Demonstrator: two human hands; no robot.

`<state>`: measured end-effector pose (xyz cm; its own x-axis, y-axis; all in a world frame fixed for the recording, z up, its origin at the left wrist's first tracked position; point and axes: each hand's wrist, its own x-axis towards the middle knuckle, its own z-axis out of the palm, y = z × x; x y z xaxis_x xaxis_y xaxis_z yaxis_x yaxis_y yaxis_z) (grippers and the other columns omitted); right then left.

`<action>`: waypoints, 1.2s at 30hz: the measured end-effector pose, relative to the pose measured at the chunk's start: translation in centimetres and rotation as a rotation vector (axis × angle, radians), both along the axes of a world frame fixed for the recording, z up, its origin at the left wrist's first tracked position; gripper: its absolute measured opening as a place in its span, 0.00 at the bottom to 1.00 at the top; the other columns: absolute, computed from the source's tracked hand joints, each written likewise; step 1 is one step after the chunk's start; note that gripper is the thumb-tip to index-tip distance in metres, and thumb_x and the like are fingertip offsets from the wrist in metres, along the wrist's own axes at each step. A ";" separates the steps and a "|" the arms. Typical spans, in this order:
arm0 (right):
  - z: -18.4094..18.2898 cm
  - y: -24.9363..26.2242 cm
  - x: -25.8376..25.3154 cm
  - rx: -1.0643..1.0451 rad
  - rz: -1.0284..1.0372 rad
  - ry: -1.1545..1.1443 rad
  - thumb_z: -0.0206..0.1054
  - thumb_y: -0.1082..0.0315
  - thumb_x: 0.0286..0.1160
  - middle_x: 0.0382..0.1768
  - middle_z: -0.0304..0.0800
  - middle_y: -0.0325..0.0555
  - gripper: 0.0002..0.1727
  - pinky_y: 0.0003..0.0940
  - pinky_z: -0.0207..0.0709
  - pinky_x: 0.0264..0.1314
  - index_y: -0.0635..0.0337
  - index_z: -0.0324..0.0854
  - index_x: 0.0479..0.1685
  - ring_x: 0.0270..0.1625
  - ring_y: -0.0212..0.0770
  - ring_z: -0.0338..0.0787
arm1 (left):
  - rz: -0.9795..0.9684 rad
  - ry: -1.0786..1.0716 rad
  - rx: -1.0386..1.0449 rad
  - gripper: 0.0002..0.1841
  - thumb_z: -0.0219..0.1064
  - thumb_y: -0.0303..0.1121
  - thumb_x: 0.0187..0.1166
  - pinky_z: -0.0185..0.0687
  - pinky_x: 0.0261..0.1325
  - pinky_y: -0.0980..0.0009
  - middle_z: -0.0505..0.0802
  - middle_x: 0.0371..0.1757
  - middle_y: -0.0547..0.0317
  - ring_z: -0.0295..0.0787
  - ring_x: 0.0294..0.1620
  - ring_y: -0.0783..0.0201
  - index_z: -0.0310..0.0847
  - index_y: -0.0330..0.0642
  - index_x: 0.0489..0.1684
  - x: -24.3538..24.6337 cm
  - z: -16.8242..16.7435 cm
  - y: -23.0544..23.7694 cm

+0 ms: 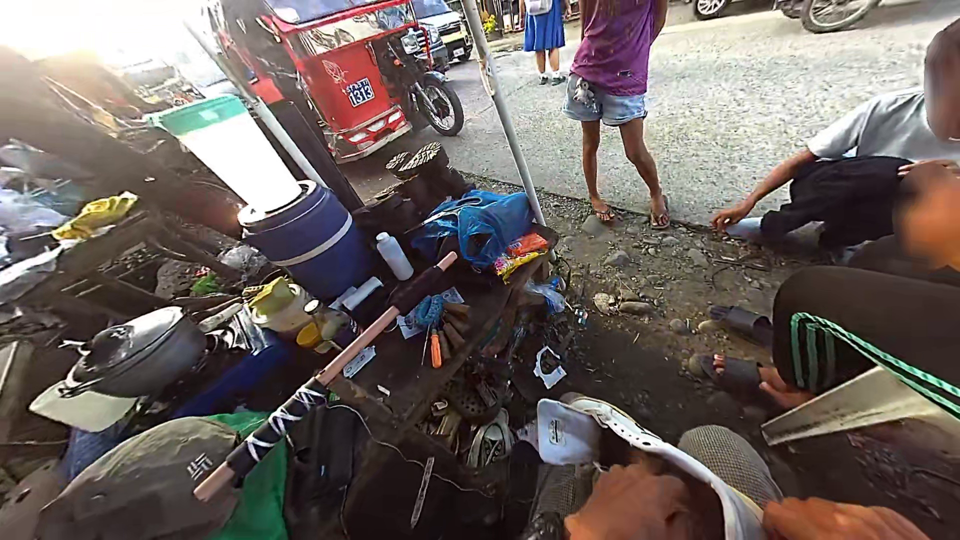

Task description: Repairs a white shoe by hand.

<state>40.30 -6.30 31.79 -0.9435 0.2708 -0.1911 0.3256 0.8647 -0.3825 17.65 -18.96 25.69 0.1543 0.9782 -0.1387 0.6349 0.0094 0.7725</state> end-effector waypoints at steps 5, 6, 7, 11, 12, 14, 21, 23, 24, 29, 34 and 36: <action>-2.6 0.1 1.5 0.085 0.008 0.087 0.60 0.63 0.85 0.35 0.92 0.56 0.12 0.59 0.85 0.36 0.61 0.86 0.42 0.40 0.59 0.94 | -0.062 0.116 -0.232 0.16 0.63 0.40 0.82 0.81 0.58 0.35 0.94 0.48 0.39 0.91 0.54 0.39 0.88 0.37 0.51 0.9 -1.1 1.4; -3.6 0.1 1.6 0.131 0.014 0.147 0.62 0.62 0.83 0.32 0.91 0.52 0.11 0.55 0.85 0.32 0.58 0.86 0.40 0.37 0.56 0.94 | -0.084 0.081 -0.225 0.14 0.65 0.39 0.81 0.81 0.58 0.35 0.94 0.46 0.40 0.92 0.54 0.40 0.90 0.37 0.47 0.6 -1.7 1.7; -4.6 0.2 1.6 0.180 0.019 0.212 0.63 0.61 0.81 0.29 0.90 0.47 0.10 0.51 0.84 0.29 0.55 0.86 0.37 0.34 0.51 0.93 | -0.091 0.044 -0.212 0.14 0.66 0.38 0.80 0.81 0.59 0.35 0.95 0.46 0.42 0.92 0.53 0.41 0.91 0.37 0.45 0.1 -2.3 1.7; -3.8 -0.4 1.9 0.204 -0.027 0.279 0.64 0.62 0.78 0.28 0.89 0.45 0.09 0.48 0.85 0.30 0.55 0.87 0.37 0.32 0.47 0.92 | 0.039 -0.054 -0.030 0.10 0.69 0.38 0.78 0.87 0.60 0.49 0.96 0.43 0.53 0.94 0.50 0.56 0.94 0.43 0.43 -1.0 -2.9 0.6; -3.3 -0.2 1.9 0.191 -0.030 0.268 0.64 0.62 0.78 0.28 0.88 0.46 0.09 0.49 0.84 0.30 0.56 0.86 0.37 0.32 0.49 0.92 | 0.093 -0.004 0.013 0.11 0.70 0.38 0.78 0.86 0.61 0.48 0.96 0.46 0.52 0.93 0.52 0.54 0.93 0.41 0.46 -1.1 -2.7 0.4; -2.3 0.1 1.7 0.140 -0.031 0.215 0.62 0.64 0.80 0.28 0.86 0.49 0.09 0.51 0.81 0.31 0.59 0.85 0.38 0.33 0.51 0.90 | 0.108 0.187 -0.009 0.20 0.71 0.45 0.78 0.81 0.66 0.40 0.93 0.53 0.41 0.90 0.58 0.41 0.90 0.36 0.52 -1.2 -2.1 0.3; -2.3 0.4 1.7 0.086 -0.041 0.231 0.61 0.65 0.80 0.27 0.85 0.49 0.10 0.50 0.77 0.30 0.60 0.82 0.35 0.32 0.51 0.89 | -0.015 0.166 -0.239 0.18 0.76 0.47 0.72 0.84 0.57 0.41 0.94 0.38 0.49 0.93 0.45 0.49 0.91 0.40 0.44 -2.1 -3.3 1.9; -2.3 0.4 1.8 0.068 -0.046 0.237 0.61 0.65 0.81 0.27 0.85 0.49 0.09 0.50 0.76 0.31 0.60 0.82 0.35 0.32 0.52 0.89 | -0.019 0.131 -0.186 0.11 0.74 0.40 0.73 0.86 0.55 0.45 0.95 0.37 0.54 0.93 0.42 0.55 0.92 0.42 0.43 -2.4 -3.7 1.4; -2.3 0.3 1.7 0.065 -0.048 0.241 0.61 0.65 0.81 0.27 0.85 0.49 0.10 0.50 0.76 0.31 0.60 0.82 0.35 0.32 0.51 0.89 | -0.022 0.124 -0.152 0.09 0.72 0.37 0.74 0.87 0.54 0.46 0.96 0.37 0.56 0.94 0.42 0.56 0.93 0.43 0.42 -2.7 -3.7 1.1; -2.1 0.3 1.7 0.068 -0.036 0.240 0.61 0.66 0.81 0.27 0.85 0.49 0.10 0.49 0.76 0.31 0.60 0.83 0.35 0.32 0.51 0.89 | 0.058 -0.011 0.006 0.08 0.71 0.32 0.74 0.90 0.50 0.60 0.97 0.39 0.58 0.94 0.41 0.67 0.95 0.41 0.41 -4.4 -2.1 -1.1; -2.1 0.4 1.6 0.067 -0.032 0.243 0.61 0.66 0.82 0.27 0.85 0.48 0.10 0.48 0.76 0.31 0.59 0.83 0.35 0.32 0.51 0.89 | -0.042 -0.434 0.092 0.02 0.76 0.33 0.74 0.85 0.58 0.75 0.92 0.50 0.72 0.87 0.54 0.77 0.93 0.51 0.38 -6.8 1.3 -2.8; -2.3 0.4 1.5 0.069 -0.031 0.255 0.61 0.66 0.82 0.26 0.84 0.48 0.10 0.47 0.76 0.30 0.59 0.83 0.35 0.32 0.50 0.88 | -0.139 -0.662 0.112 0.05 0.75 0.38 0.77 0.80 0.68 0.74 0.89 0.62 0.80 0.83 0.65 0.76 0.93 0.65 0.43 -6.3 1.7 -2.8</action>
